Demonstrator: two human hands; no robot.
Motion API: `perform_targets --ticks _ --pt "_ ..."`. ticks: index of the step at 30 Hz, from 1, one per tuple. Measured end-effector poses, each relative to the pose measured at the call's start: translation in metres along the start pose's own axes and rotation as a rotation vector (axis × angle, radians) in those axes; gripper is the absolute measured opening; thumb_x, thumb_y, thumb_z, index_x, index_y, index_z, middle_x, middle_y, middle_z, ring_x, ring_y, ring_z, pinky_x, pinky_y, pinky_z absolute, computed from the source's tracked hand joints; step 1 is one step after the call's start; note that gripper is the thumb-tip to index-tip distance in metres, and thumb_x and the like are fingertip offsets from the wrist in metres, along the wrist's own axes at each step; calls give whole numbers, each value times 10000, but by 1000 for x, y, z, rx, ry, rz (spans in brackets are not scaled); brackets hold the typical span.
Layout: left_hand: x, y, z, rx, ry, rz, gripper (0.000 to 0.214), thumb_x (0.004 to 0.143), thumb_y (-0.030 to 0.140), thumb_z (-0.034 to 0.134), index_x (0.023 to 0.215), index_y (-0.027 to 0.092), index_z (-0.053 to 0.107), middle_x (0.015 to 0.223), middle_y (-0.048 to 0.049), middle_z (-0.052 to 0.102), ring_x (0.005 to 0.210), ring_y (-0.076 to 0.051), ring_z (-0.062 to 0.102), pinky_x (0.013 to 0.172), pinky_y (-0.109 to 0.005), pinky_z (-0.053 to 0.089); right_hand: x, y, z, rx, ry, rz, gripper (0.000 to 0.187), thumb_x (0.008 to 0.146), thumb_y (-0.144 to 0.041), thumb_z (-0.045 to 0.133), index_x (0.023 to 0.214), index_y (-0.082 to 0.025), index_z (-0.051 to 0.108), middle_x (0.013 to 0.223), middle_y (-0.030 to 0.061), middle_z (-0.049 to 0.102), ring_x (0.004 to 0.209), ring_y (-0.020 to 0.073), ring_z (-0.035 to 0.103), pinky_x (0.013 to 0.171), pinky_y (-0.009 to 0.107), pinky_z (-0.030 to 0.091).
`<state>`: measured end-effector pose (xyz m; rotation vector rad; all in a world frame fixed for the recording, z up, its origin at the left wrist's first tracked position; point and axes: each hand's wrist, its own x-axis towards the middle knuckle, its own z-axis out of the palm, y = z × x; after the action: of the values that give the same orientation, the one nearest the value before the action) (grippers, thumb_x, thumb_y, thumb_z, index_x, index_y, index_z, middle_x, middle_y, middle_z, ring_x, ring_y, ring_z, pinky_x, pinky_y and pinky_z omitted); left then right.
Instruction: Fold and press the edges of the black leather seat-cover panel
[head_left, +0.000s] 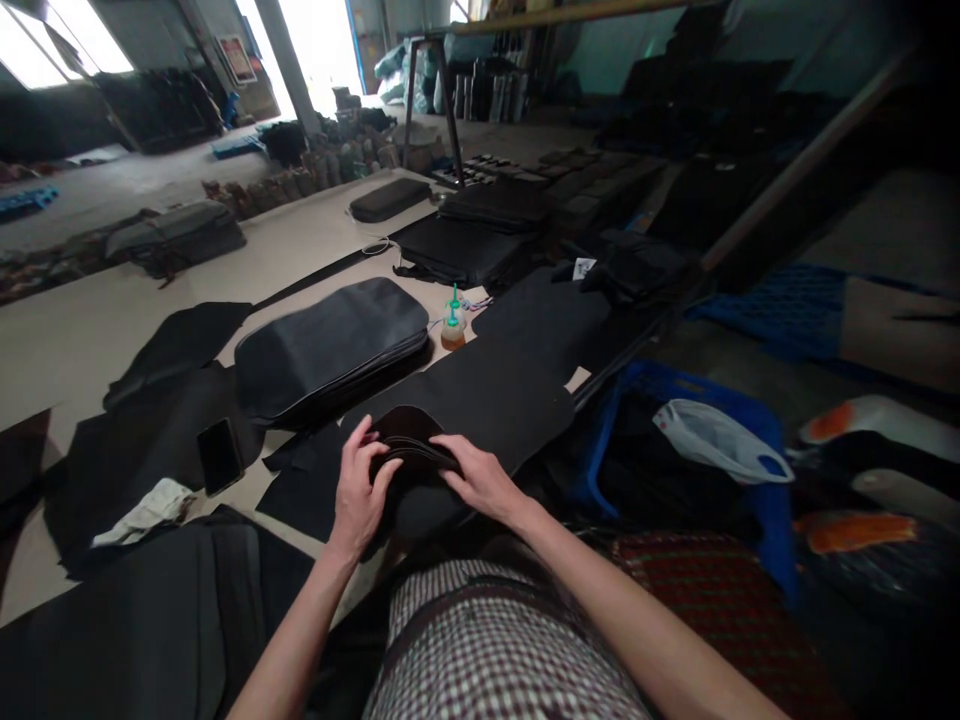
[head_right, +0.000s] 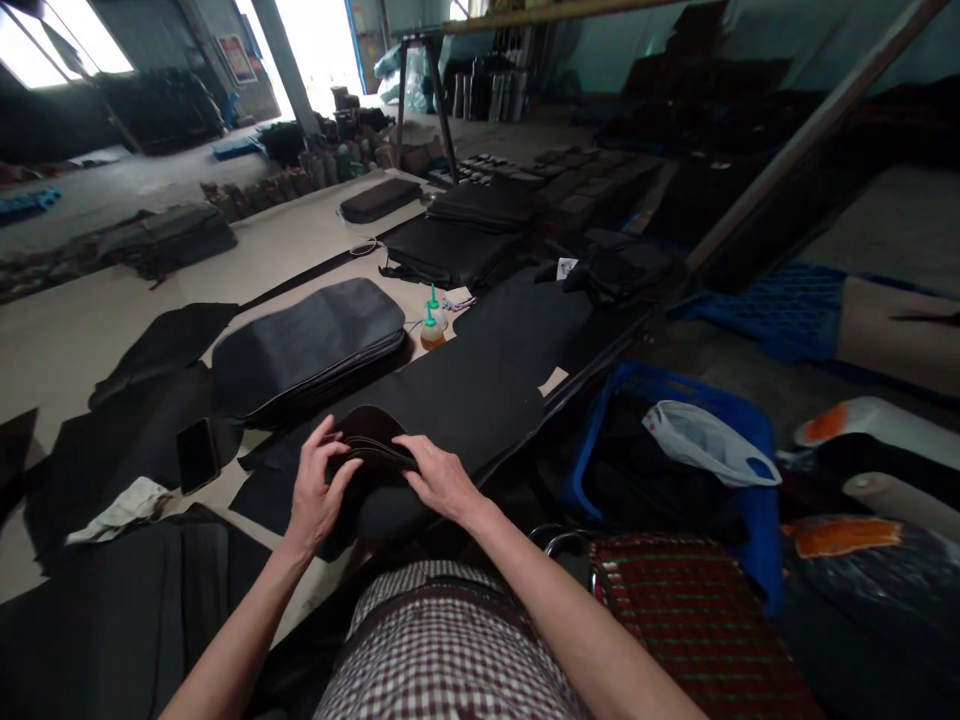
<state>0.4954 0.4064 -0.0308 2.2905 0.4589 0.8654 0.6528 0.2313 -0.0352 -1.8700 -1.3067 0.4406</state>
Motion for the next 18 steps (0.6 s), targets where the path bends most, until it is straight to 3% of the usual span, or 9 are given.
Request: perform_targets --ticks 2,3,4,6,8,9,13,16,18 --pt "-7 3 -8 42 107 38 323 901 269 643 1200 214 532 1504 -140 398 1307 -262 495 1115 -501 419 11 11 -4 150 92 99 552 882 -193 558 1396 -316 399 1320 37 574 1188 216 576 1035 383 439" --pt "-11 2 -13 51 80 83 382 888 271 663 1236 222 514 1484 -142 424 1315 -267 489 1111 -504 420 17 18 -5 228 129 173 585 862 -213 579 1401 -313 374 1259 32 611 1120 213 614 990 378 466" --pt "-17 0 -17 54 -15 142 421 880 285 676 1260 230 503 1456 -138 465 1323 -270 483 1106 -499 424 22 26 -7 294 153 247 617 847 -233 586 1409 -301 341 1183 31 642 1023 208 647 921 370 500" --pt "-30 -8 -22 78 -331 273 518 862 370 693 1317 233 486 1424 -136 522 1341 -283 468 1092 -495 432 28 39 -10 377 156 343 620 840 -267 565 1405 -264 309 1034 23 673 839 190 659 777 342 528" --pt "-41 -18 -23 161 -601 376 612 858 446 678 1385 224 460 1444 -140 525 1361 -306 450 1079 -517 425 29 46 -12 381 126 349 503 840 -288 555 1319 -219 419 964 25 675 790 182 638 746 334 518" --pt "-45 -24 -22 212 -664 409 608 874 440 657 1404 221 455 1457 -139 518 1366 -311 447 1069 -525 422 27 47 -14 365 107 331 406 835 -293 567 1227 -200 512 949 31 677 810 187 631 772 341 509" --pt "-49 -41 -17 295 -672 460 401 953 286 550 1351 239 534 1404 -104 584 1329 -253 505 1035 -458 440 14 35 -19 341 -101 187 167 838 -249 593 930 -197 722 940 34 708 912 205 626 906 370 464" --pt "-44 -45 -17 248 -640 495 367 970 256 518 1334 263 556 1324 -77 648 1267 -212 563 1013 -404 462 7 23 -17 318 -255 59 255 859 -185 554 975 -250 771 1083 28 715 1071 220 593 1026 400 400" --pt "-39 -44 -18 210 -605 491 351 976 221 498 1320 254 561 1268 -71 677 1213 -197 597 1001 -381 471 5 20 -15 254 -281 3 322 880 -166 515 1066 -252 763 1158 47 700 1142 233 553 1052 423 379"
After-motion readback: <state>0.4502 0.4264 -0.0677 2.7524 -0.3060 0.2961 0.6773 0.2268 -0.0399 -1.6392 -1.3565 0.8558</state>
